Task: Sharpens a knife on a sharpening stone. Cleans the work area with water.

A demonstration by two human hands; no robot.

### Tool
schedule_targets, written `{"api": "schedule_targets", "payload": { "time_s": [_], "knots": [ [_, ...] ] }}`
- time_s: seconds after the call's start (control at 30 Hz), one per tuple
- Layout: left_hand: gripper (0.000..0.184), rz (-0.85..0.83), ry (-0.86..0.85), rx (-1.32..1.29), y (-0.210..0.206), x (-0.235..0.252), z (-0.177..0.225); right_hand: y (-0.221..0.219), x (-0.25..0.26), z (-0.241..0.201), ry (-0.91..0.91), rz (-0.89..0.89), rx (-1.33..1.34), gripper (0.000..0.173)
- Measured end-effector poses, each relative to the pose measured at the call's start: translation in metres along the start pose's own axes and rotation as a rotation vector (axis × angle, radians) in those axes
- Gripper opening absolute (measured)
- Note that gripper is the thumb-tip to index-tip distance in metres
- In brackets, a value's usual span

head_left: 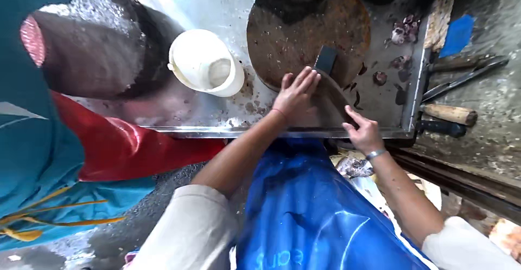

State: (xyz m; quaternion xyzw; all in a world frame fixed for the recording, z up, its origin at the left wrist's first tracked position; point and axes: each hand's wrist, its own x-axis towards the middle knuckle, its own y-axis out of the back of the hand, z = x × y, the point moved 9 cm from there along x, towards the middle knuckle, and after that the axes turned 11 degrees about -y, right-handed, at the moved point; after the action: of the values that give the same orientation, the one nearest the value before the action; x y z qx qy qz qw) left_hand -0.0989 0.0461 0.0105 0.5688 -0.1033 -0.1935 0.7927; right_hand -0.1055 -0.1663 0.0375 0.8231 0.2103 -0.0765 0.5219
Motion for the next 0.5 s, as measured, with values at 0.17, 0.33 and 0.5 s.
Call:
{"api": "schedule_targets", "payload": {
  "time_s": [0.17, 0.33, 0.5],
  "knots": [
    [0.091, -0.076, 0.114, -0.035, 0.041, -0.022, -0.105, -0.038, 0.083, -0.083, 0.062, -0.125, 0.089, 0.051],
    [0.085, -0.092, 0.168, -0.021, 0.052, -0.017, -0.126, -0.041, 0.106, -0.093, 0.030, -0.153, 0.069, 0.053],
    [0.093, 0.027, 0.106, -0.038, 0.027, -0.014, -0.050, -0.019, 0.041, -0.032, 0.099, -0.058, 0.113, 0.051]
  ]
}}
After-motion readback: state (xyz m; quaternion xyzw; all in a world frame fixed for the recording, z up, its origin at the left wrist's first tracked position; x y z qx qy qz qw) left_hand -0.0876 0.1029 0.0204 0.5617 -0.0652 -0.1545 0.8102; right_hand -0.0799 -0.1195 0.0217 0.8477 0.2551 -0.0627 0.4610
